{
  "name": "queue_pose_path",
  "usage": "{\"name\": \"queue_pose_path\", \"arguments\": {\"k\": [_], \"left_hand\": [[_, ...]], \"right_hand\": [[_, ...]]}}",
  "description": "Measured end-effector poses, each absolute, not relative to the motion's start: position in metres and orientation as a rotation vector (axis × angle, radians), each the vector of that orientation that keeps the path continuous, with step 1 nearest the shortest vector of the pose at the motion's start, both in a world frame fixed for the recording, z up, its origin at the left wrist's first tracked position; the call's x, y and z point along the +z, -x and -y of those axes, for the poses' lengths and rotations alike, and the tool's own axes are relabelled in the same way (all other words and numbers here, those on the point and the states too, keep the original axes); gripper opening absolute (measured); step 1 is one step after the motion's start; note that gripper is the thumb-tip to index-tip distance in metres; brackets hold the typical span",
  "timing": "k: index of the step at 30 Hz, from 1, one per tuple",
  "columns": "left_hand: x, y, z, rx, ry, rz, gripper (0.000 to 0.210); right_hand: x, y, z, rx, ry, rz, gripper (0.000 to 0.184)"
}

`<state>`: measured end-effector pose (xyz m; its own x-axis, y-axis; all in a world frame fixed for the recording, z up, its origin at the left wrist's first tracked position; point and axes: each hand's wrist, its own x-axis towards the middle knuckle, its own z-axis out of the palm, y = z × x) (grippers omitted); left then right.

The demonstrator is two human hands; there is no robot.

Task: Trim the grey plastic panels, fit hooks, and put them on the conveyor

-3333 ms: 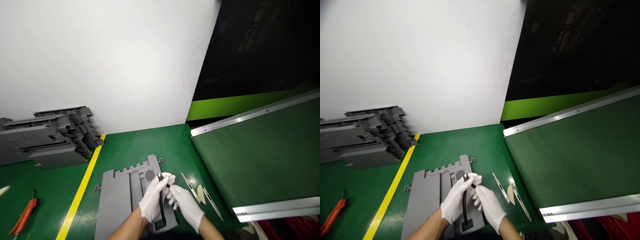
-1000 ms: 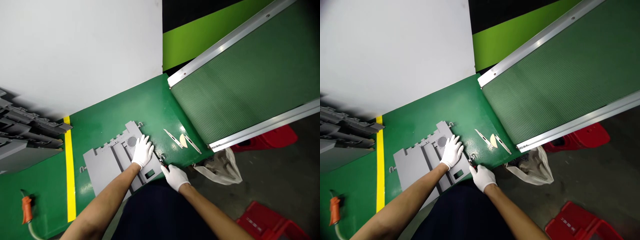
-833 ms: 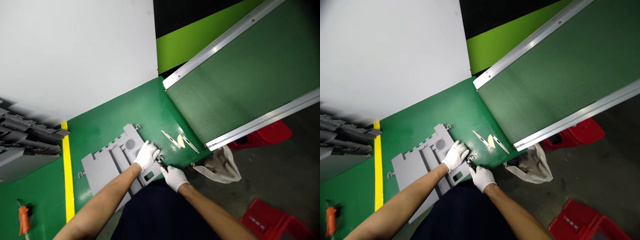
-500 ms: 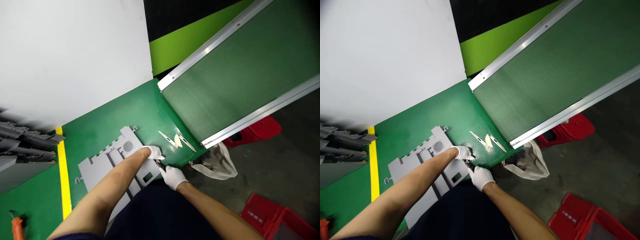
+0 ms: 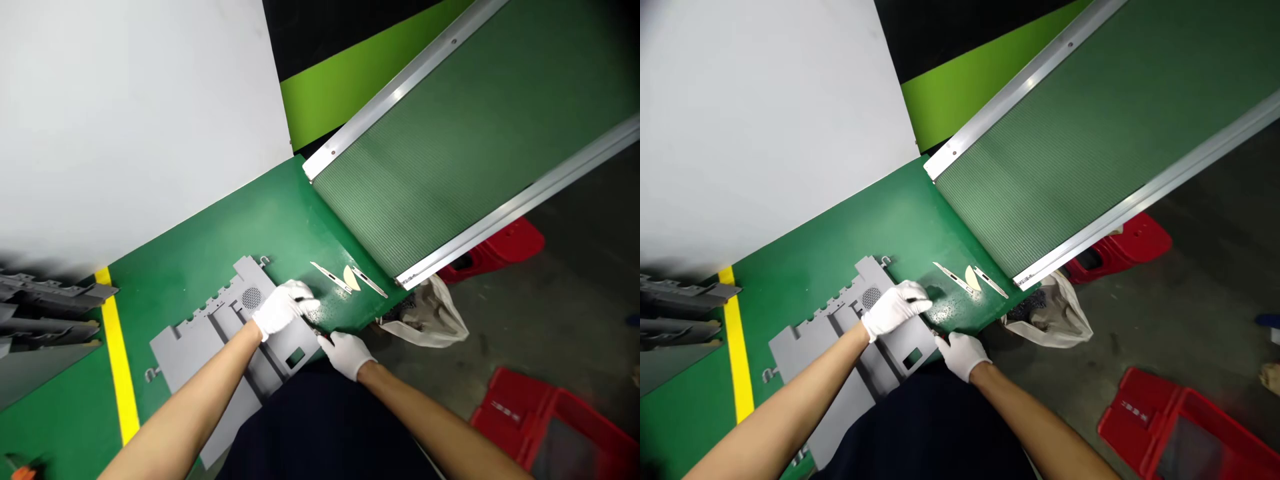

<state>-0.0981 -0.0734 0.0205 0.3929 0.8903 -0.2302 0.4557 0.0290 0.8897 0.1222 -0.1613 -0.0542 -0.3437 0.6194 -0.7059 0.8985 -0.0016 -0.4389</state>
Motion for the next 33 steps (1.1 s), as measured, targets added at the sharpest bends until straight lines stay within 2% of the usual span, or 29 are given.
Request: {"name": "queue_pose_path", "arguments": {"k": [5, 10, 14, 17, 19, 22, 24, 28, 33], "left_hand": [[0.006, 0.064, 0.053, 0.396, -1.222, -1.532, 0.05], [-0.025, -0.056, 0.071, 0.113, -1.054, -1.256, 0.038], [-0.021, -0.106, 0.068, 0.188, -1.159, -1.222, 0.031], [-0.019, -0.059, 0.041, 0.398, -1.329, -1.357, 0.029], [-0.021, 0.004, 0.024, 0.524, -1.404, -1.629, 0.031], [-0.023, 0.106, 0.013, 0.521, -1.305, -2.198, 0.033], [-0.024, 0.158, 0.018, 0.475, -1.263, -2.418, 0.036], [-0.031, 0.214, 0.031, 0.384, -1.307, -2.46, 0.04], [-0.049, 0.236, 0.031, 0.369, -1.304, -2.356, 0.041]], "right_hand": [[-0.048, -0.137, 0.165, -1.389, -1.711, -1.88, 0.068], [-0.045, -0.169, 0.172, -1.456, -1.883, -1.734, 0.058], [-0.046, -0.184, 0.17, -1.499, -2.019, -1.622, 0.055], [-0.045, -0.183, 0.162, -1.508, -2.092, -1.62, 0.065], [-0.043, -0.176, 0.153, -1.532, -2.086, -1.672, 0.068], [-0.04, -0.153, 0.132, -1.562, -1.951, -1.782, 0.07], [-0.039, -0.128, 0.113, -1.559, -1.832, -1.86, 0.073], [-0.042, -0.058, 0.072, -1.498, -1.675, -1.978, 0.076], [-0.051, 0.017, 0.034, -1.433, -1.586, -1.987, 0.075]]}}
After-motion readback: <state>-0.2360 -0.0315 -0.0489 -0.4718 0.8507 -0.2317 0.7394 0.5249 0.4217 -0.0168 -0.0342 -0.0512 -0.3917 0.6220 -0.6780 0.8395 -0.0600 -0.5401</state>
